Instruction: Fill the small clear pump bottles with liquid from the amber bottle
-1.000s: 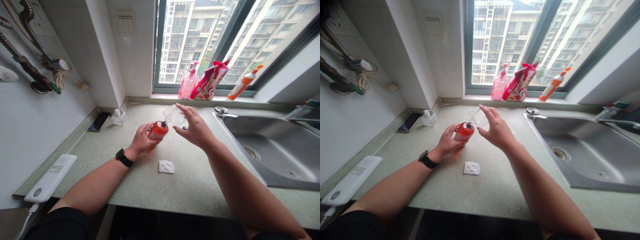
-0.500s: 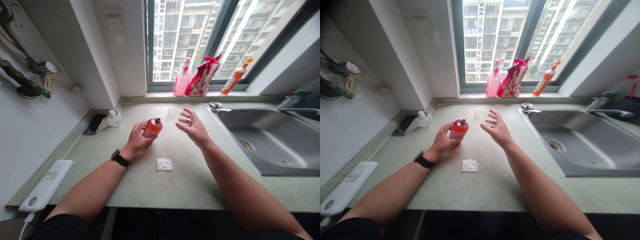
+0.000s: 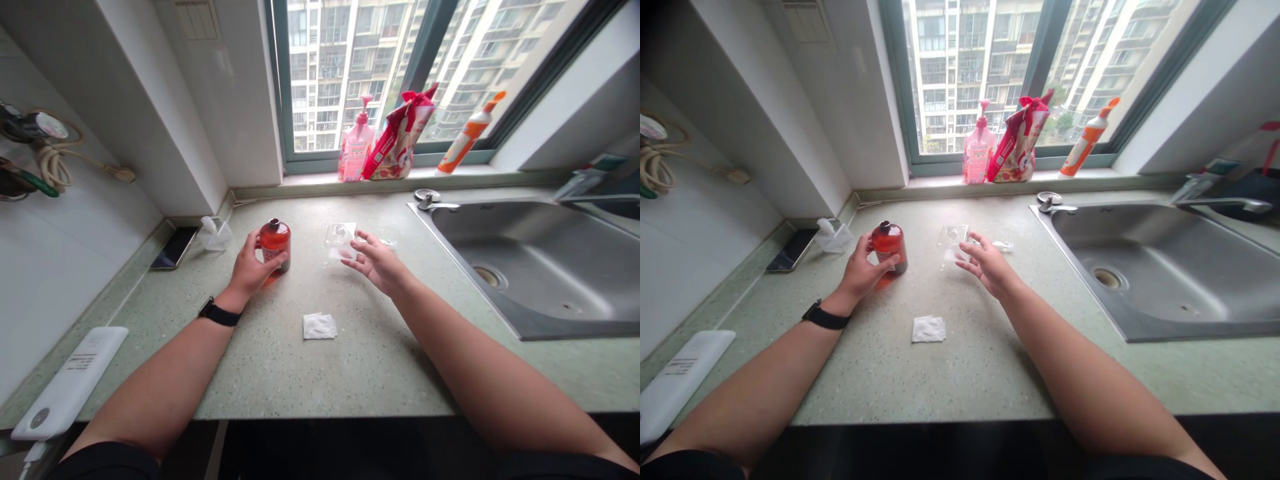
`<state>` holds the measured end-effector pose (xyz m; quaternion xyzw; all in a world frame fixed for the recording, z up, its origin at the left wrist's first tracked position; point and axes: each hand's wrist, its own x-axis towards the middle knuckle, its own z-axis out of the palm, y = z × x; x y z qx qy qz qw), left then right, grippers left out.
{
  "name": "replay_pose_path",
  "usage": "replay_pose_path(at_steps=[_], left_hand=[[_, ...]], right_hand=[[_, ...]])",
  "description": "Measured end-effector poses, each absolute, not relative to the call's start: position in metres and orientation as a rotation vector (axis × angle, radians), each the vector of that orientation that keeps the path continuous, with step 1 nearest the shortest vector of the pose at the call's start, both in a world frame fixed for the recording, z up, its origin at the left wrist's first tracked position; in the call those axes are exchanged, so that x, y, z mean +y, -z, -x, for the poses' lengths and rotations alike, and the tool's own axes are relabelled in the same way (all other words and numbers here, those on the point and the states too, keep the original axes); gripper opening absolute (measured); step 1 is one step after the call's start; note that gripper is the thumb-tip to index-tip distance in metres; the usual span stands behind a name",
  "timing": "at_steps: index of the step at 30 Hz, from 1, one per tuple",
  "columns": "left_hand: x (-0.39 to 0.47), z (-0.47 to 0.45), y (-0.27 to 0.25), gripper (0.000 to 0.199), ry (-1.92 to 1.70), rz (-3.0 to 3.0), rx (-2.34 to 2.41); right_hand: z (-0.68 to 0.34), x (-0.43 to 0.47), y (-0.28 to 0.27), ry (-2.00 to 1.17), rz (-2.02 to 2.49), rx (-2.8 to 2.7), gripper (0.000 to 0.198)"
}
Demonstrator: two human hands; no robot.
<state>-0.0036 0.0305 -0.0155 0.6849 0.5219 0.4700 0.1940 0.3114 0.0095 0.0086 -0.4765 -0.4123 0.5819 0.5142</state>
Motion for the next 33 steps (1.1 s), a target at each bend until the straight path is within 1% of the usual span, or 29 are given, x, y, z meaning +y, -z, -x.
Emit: replay_pose_path(at_steps=[3,6,7,9,11,12,14,15,17,19,22,24,27,30,33], left_hand=[[0.033,0.007,0.015,0.081,-1.302,-1.944,1.471],[0.030,0.012,0.005,0.086,-1.487,-2.053,1.585],[0.026,0.013,0.000,0.083,-1.600,-2.113,1.616],[0.016,0.013,-0.011,0.068,-1.769,-2.245,1.600],[0.001,0.006,-0.022,0.052,-1.776,-2.392,1.482],[-0.007,0.000,-0.027,0.043,-1.677,-2.493,1.359],[-0.021,-0.015,-0.032,0.029,-1.234,-2.642,1.073],[-0.027,-0.023,-0.033,0.028,-0.984,-2.682,0.912],[-0.036,-0.038,-0.032,0.023,-0.645,-2.677,0.689],[-0.041,-0.047,-0.029,0.021,-0.468,-2.636,0.583],[-0.043,-0.051,-0.023,0.019,-0.372,-2.586,0.556],[-0.043,-0.052,-0.021,0.019,-0.375,-2.559,0.570],[-0.041,-0.051,-0.022,0.026,-0.452,-2.500,0.619],[-0.034,-0.050,-0.023,0.031,-0.711,-2.271,0.887],[-0.024,-0.048,-0.017,0.039,-1.022,-1.769,1.134]], right_hand=[[-0.310,0.010,-0.009,-1.423,1.157,-0.950,0.055],[-0.311,0.011,-0.011,-1.439,1.148,-0.913,0.056],[-0.311,0.011,-0.011,-1.438,1.145,-0.911,0.057],[-0.311,0.012,-0.011,-1.433,1.145,-0.931,0.055],[-0.312,0.012,-0.010,-1.438,1.144,-0.955,0.052],[-0.312,0.013,-0.010,-1.444,1.141,-0.958,0.051],[-0.312,0.013,-0.008,-1.454,1.126,-0.957,0.048],[-0.312,0.014,-0.008,-1.453,1.118,-0.960,0.047],[-0.313,0.015,-0.006,-1.442,1.103,-0.982,0.046],[-0.313,0.016,-0.005,-1.433,1.094,-1.004,0.047],[-0.313,0.016,-0.005,-1.443,1.082,-0.991,0.049],[-0.313,0.016,-0.006,-1.452,1.072,-0.961,0.049],[-0.311,0.015,-0.007,-1.458,1.052,-0.923,0.049],[-0.309,0.013,-0.009,-1.475,1.019,-0.897,0.045],[-0.306,0.009,-0.012,-1.511,0.984,-0.906,0.044]])
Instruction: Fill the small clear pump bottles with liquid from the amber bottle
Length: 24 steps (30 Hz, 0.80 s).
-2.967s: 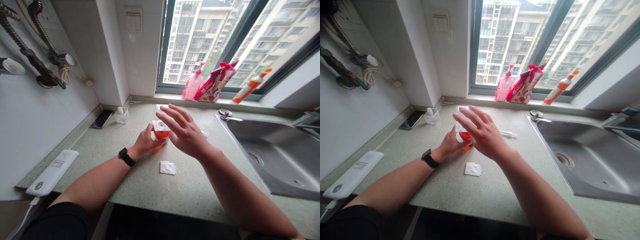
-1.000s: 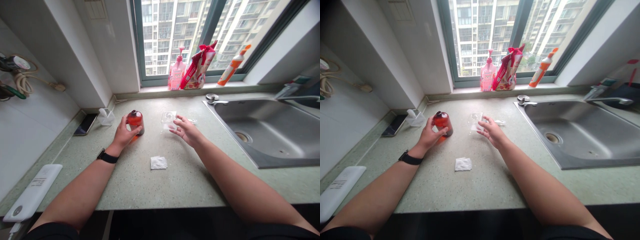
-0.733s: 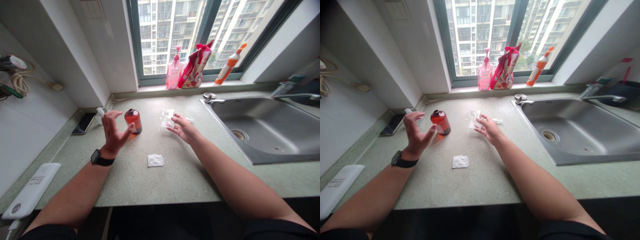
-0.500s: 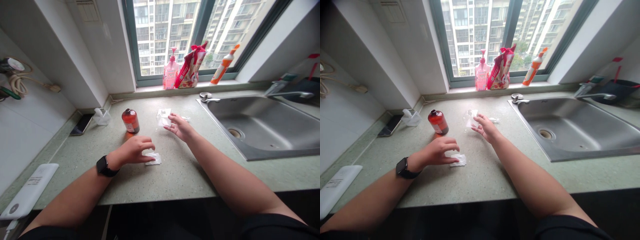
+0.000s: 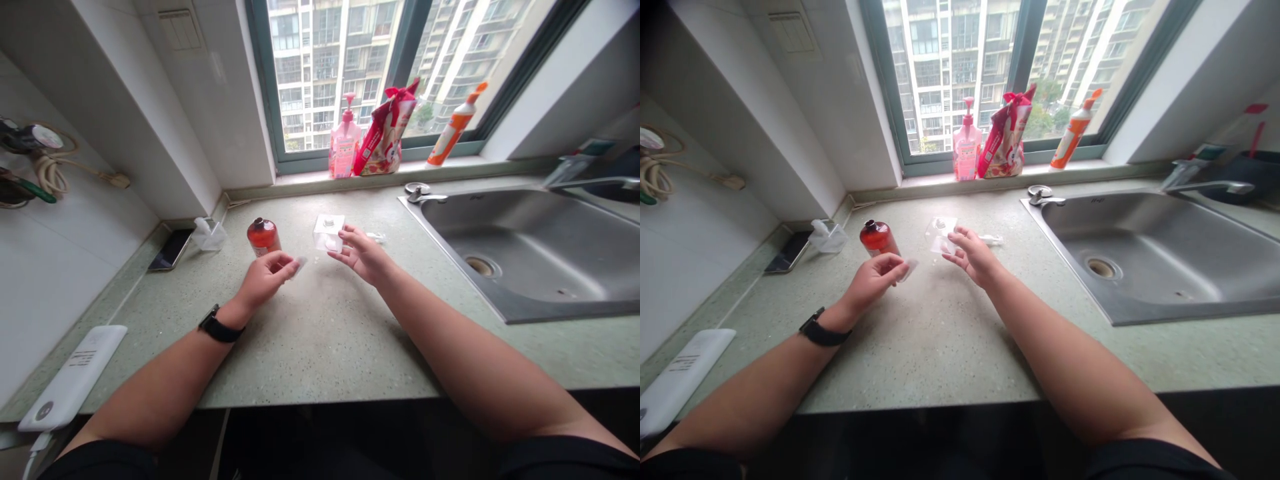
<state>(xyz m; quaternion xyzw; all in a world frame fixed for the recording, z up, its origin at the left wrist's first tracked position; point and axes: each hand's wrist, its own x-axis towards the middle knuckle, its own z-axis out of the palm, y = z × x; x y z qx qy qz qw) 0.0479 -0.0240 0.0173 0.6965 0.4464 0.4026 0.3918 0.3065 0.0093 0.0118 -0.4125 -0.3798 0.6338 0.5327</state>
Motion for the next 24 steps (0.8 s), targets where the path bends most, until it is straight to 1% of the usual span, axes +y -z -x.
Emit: replay_pose_path(at_steps=[2,5,9,15,18,24], left_hand=[[-0.018,-0.048,-0.012,0.042,-1.115,-1.468,1.139],[-0.016,-0.051,-0.007,0.045,-1.111,-1.224,1.117],[-0.017,-0.054,-0.005,0.048,-1.055,-1.145,1.112],[-0.016,-0.053,-0.003,0.048,-1.068,-1.091,1.077],[-0.015,-0.053,-0.003,0.048,-1.111,-1.042,1.034],[-0.017,-0.054,-0.012,0.051,-1.209,-0.995,0.891]], right_hand=[[-0.303,0.006,-0.013,-1.543,0.938,-0.922,0.047],[-0.295,-0.001,-0.013,-1.581,0.868,-0.954,0.052],[-0.283,-0.010,-0.010,-1.565,0.860,-1.037,0.063],[-0.273,-0.018,-0.006,-1.428,0.932,-1.186,0.080],[-0.272,-0.020,-0.006,-1.408,0.946,-1.222,0.082],[-0.276,-0.014,-0.006,-1.405,1.008,-1.142,0.077]])
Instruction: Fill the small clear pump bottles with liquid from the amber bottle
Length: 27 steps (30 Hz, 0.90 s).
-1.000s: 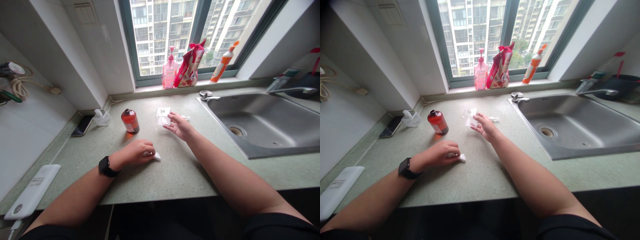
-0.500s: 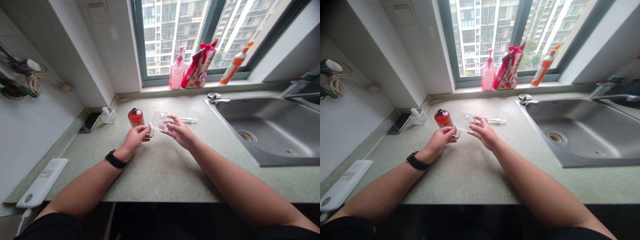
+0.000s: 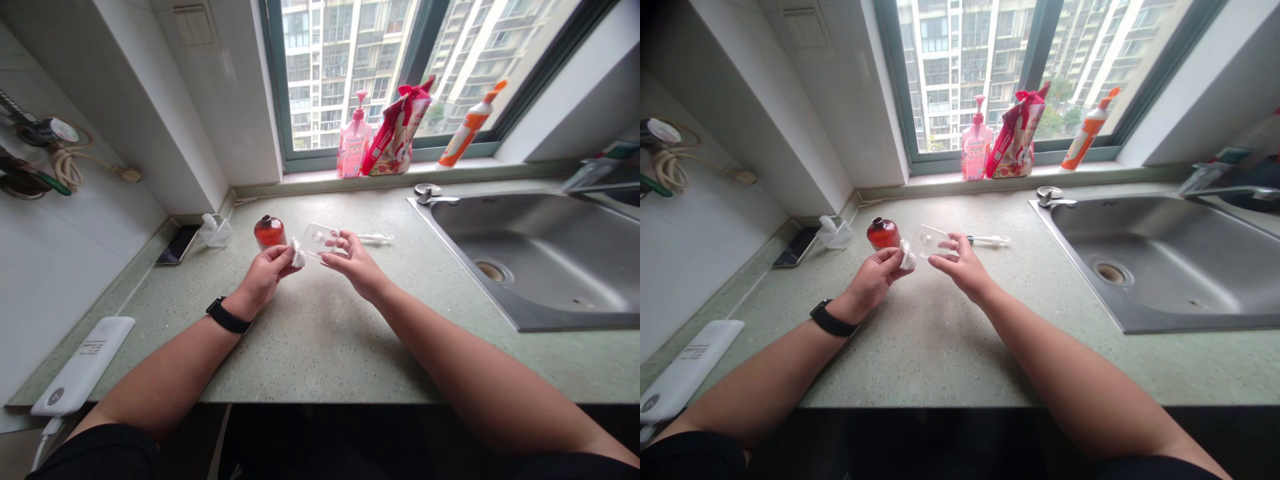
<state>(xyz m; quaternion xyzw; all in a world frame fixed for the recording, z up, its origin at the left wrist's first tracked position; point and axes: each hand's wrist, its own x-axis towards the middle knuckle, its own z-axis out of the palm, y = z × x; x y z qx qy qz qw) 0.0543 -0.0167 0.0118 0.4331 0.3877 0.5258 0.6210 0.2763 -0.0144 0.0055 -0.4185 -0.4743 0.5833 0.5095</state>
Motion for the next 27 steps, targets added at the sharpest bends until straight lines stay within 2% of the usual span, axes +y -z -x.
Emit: replay_pose_path(at_steps=[9,16,23,27], left_hand=[[-0.017,-0.053,-0.006,0.044,-1.130,-1.035,1.070],[-0.015,-0.055,-0.004,0.050,-1.161,-1.000,1.012],[-0.016,-0.055,-0.006,0.050,-1.212,-1.041,1.017],[-0.020,-0.052,-0.014,0.047,-1.260,-1.183,1.005]], right_hand=[[-0.279,-0.013,-0.015,-1.609,0.819,-0.922,0.048],[-0.274,-0.017,-0.013,-1.644,0.866,-0.967,0.056],[-0.280,-0.016,-0.014,-1.385,1.122,-1.199,0.078],[-0.298,-0.005,-0.024,-1.281,1.055,-1.156,0.078]])
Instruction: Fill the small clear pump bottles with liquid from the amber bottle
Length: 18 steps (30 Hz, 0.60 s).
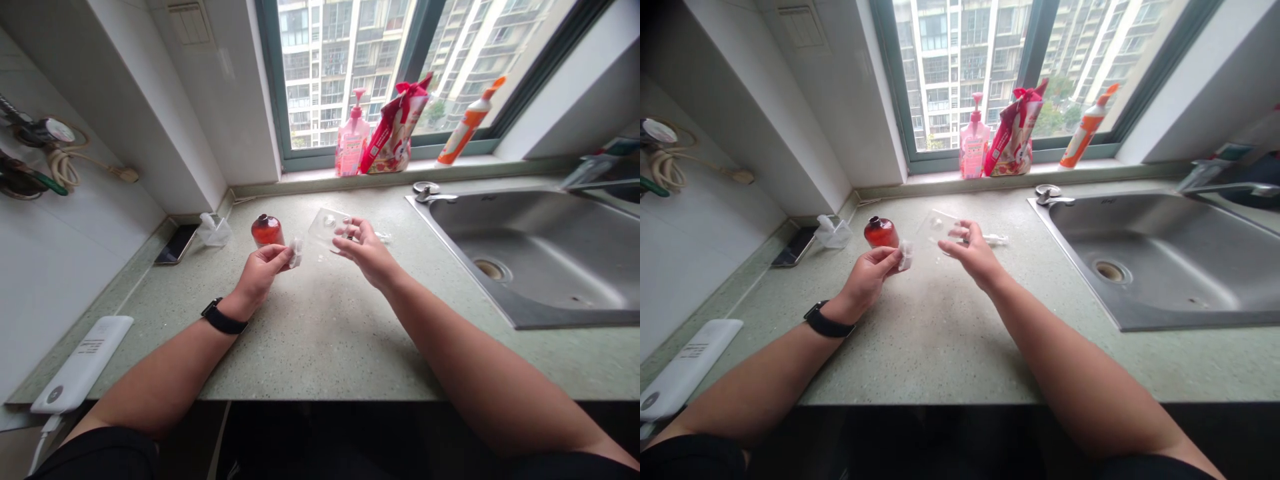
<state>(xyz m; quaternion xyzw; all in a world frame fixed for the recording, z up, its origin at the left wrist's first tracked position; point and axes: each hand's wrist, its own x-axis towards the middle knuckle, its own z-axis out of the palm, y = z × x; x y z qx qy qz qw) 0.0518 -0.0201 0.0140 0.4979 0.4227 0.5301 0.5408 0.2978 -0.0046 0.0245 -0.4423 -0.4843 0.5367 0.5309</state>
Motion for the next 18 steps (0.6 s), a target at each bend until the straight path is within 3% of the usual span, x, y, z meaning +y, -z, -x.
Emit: replay_pose_path(at_steps=[4,9,13,18], left_hand=[[-0.027,-0.052,-0.021,0.035,-1.210,-1.687,1.153],[-0.017,-0.068,-0.017,0.032,-0.881,-2.333,1.329],[0.005,-0.090,-0.006,0.035,-0.609,-2.463,1.483],[0.021,-0.126,0.002,0.031,-0.536,-2.525,1.482]], right_hand=[[-0.319,0.009,-0.030,-1.156,0.973,-1.061,0.072],[-0.326,0.018,-0.021,-1.127,1.015,-1.076,0.076],[-0.325,0.020,-0.017,-1.097,1.027,-1.082,0.082],[-0.326,0.019,-0.018,-1.054,1.047,-1.071,0.084]])
